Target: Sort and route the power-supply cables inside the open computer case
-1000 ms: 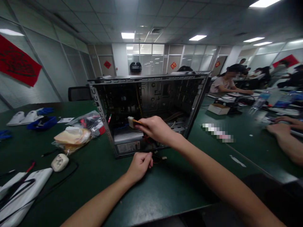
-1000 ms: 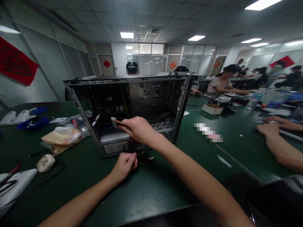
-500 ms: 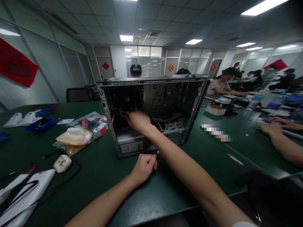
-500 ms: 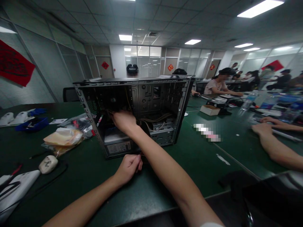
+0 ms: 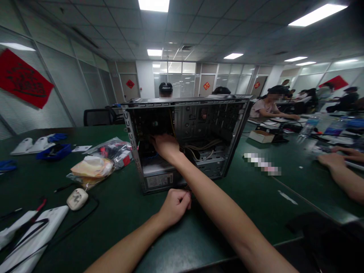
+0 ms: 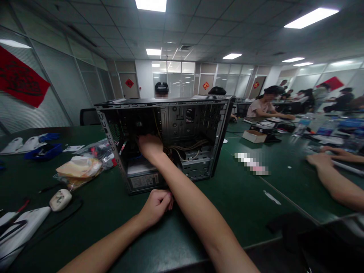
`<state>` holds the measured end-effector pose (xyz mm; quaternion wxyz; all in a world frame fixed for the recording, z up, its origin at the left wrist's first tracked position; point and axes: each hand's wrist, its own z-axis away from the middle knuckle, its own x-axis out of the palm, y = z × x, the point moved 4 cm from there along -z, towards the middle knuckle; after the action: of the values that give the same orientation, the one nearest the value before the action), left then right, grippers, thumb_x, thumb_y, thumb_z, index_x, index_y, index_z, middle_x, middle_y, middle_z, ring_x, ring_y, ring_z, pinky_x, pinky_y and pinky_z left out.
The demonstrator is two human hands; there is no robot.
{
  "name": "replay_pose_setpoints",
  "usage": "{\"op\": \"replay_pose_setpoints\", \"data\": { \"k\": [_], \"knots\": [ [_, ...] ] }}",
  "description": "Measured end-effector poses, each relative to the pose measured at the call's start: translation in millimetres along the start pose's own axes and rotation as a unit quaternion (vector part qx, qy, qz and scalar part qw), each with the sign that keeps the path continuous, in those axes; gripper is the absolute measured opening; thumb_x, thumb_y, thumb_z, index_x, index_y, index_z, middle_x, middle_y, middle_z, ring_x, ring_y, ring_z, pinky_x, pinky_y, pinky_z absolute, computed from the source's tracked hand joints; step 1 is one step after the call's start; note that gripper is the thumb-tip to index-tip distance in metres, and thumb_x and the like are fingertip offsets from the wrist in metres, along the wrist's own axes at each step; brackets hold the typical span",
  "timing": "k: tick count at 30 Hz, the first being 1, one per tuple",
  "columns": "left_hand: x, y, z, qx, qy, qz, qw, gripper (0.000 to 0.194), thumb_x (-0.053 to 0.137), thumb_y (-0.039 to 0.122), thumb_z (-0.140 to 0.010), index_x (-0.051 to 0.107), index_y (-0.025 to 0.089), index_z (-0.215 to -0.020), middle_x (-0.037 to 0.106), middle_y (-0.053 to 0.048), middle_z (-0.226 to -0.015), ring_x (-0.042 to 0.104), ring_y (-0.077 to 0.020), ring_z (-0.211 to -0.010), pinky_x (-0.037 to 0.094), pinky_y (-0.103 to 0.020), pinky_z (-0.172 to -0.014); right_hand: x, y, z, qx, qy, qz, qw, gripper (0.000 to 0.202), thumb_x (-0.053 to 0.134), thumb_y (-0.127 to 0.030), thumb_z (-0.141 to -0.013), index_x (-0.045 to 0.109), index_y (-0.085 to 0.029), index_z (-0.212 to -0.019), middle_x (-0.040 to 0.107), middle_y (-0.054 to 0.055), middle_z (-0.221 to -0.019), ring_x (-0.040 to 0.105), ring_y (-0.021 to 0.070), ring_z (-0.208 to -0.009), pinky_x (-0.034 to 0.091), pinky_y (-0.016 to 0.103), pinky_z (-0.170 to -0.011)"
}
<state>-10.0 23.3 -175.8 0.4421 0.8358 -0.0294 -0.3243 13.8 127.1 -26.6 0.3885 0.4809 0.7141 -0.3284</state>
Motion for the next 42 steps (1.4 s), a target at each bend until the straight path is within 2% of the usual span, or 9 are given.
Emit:
{"op": "replay_pose_setpoints", "data": {
  "k": [8,19,25,29,31,34,37,39,42],
  "knots": [
    [5.1,1,1,-0.001,-0.012,0.028,1.0,0.044,0.041,0.021,-0.09,0.055,0.016,-0.049,0.057,-0.002,-0.049,0.053,-0.0124,-0.05,0.041,-0.023,-0.056,1,-4,-3,0.012,0.002,-0.007,1.0,0.044,0.033,-0.036,-0.103,0.069,-0.013,-0.113,0.071,0.019,-0.099,0.07,0.0291,-0.093,0.053,0.036,-0.079],
    [4.0,-4,2,-0.035,-0.015,0.057,0.998,0.032,0.045,0.014,-0.079,0.057,0.014,-0.05,0.054,-0.001,-0.048,0.047,-0.0114,-0.048,0.037,-0.022,-0.05,2,-17,-13,0.019,-0.043,-0.024,0.999,0.034,0.037,-0.012,-0.099,0.07,-0.012,-0.106,0.072,0.019,-0.101,0.071,0.026,-0.096,0.055,0.034,-0.077],
    [-4.9,-8,-1,-0.065,0.093,0.13,0.985,0.016,0.057,0.02,-0.08,0.069,0.011,-0.086,0.071,-0.006,-0.079,0.061,-0.0193,-0.069,0.05,-0.03,-0.068,-3,-20,-12,0.005,-0.066,-0.015,0.998,0.032,0.038,-0.01,-0.098,0.068,-0.011,-0.11,0.071,0.021,-0.103,0.071,0.0232,-0.095,0.055,0.031,-0.076],
    [-16.1,-13,-5,-0.116,0.15,0.195,0.962,0.031,0.06,0.036,-0.083,0.061,0.011,-0.102,0.063,-0.001,-0.067,0.048,-0.0122,-0.048,0.04,-0.024,-0.046,-4,-21,-10,-0.007,-0.059,-0.016,0.998,0.032,0.037,-0.014,-0.1,0.068,-0.01,-0.108,0.071,0.02,-0.103,0.071,0.0242,-0.095,0.055,0.032,-0.076],
    [-25.9,-10,-8,-0.11,0.167,0.236,0.951,0.034,0.061,0.041,-0.084,0.058,0.013,-0.103,0.058,0.002,-0.065,0.044,-0.0096,-0.045,0.037,-0.022,-0.044,-5,-21,-6,-0.02,-0.042,-0.018,0.999,0.032,0.037,-0.018,-0.101,0.067,-0.01,-0.108,0.07,0.02,-0.104,0.07,0.025,-0.095,0.054,0.032,-0.077],
    [-43.2,-5,-10,-0.088,0.191,0.279,0.937,0.031,0.06,0.042,-0.086,0.056,0.014,-0.1,0.056,0.004,-0.061,0.047,-0.0093,-0.048,0.04,-0.022,-0.05,-13,-18,9,-0.049,-0.006,-0.013,0.999,0.032,0.035,-0.023,-0.102,0.064,-0.01,-0.109,0.07,0.017,-0.098,0.07,0.0238,-0.086,0.053,0.03,-0.071],
    [-56.3,-1,-12,-0.087,0.205,0.335,0.915,0.028,0.063,0.039,-0.086,0.057,0.016,-0.099,0.06,0.002,-0.066,0.053,-0.0118,-0.057,0.042,-0.022,-0.053,-25,-3,40,-0.104,0.075,0.015,0.992,0.03,0.036,-0.029,-0.101,0.06,-0.011,-0.105,0.067,0.017,-0.099,0.066,0.0245,-0.088,0.049,0.032,-0.073],
    [-62.1,2,-13,-0.091,0.208,0.385,0.895,0.029,0.065,0.036,-0.085,0.058,0.016,-0.105,0.061,0.0,-0.071,0.056,-0.013,-0.062,0.044,-0.022,-0.056,-25,14,72,-0.19,0.123,0.03,0.974,0.031,0.035,-0.032,-0.102,0.06,-0.014,-0.097,0.065,0.014,-0.094,0.061,0.0248,-0.091,0.045,0.035,-0.077],
    [-66.6,9,-17,-0.126,0.184,0.481,0.848,0.038,0.063,0.034,-0.087,0.057,0.017,-0.12,0.062,-0.001,-0.074,0.057,-0.0134,-0.065,0.047,-0.025,-0.063,-2,53,131,-0.332,0.102,-0.003,0.938,0.033,0.039,-0.032,-0.099,0.061,-0.017,-0.081,0.063,0.008,-0.077,0.058,0.0193,-0.074,0.04,0.03,-0.065]
  ]
}}
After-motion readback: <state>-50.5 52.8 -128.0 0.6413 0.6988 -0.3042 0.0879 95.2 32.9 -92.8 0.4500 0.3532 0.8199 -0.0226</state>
